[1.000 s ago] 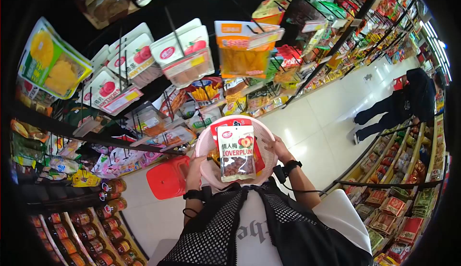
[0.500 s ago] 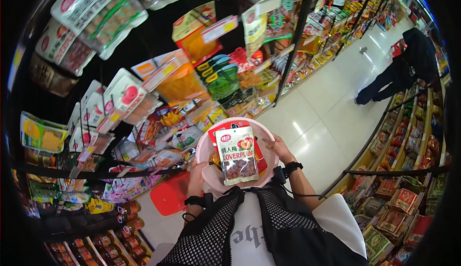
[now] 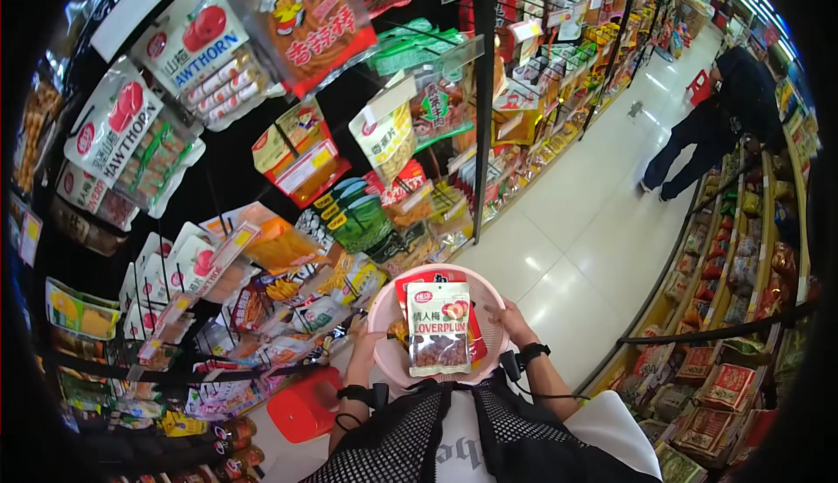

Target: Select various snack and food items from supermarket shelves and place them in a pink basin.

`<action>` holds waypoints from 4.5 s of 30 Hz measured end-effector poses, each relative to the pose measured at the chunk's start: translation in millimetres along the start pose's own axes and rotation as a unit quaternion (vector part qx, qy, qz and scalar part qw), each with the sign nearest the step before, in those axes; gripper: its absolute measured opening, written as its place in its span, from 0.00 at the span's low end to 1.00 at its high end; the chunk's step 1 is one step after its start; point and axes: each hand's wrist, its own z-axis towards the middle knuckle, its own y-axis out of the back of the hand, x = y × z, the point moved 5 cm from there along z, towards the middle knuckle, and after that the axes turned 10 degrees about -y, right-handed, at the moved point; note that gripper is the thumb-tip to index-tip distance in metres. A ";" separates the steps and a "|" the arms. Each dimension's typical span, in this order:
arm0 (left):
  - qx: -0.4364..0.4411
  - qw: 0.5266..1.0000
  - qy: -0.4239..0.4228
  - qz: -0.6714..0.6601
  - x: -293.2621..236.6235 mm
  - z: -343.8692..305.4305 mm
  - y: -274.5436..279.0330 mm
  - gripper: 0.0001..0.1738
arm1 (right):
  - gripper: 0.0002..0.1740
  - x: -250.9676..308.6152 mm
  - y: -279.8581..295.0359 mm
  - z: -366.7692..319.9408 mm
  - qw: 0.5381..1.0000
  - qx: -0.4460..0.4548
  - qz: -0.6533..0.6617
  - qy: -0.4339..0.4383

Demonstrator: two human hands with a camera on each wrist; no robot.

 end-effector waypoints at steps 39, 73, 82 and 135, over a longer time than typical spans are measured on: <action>0.270 0.953 -0.009 0.139 76.4 281.4 -402.9 0.41 | 0.45 109.4 295.1 -5.8 0.946 -0.250 0.208 0.017; 0.117 0.989 0.057 0.066 88.7 326.3 -598.9 0.31 | 0.43 267.1 538.2 89.7 0.983 -0.136 0.124 -0.014; 0.094 0.995 0.026 0.038 94.9 318.9 -614.7 0.32 | 0.42 285.0 571.6 124.6 0.996 -0.070 0.058 -0.010; 0.178 0.967 0.085 0.163 130.2 576.5 -951.8 0.33 | 0.43 483.5 833.6 192.0 0.968 -0.219 0.112 -0.055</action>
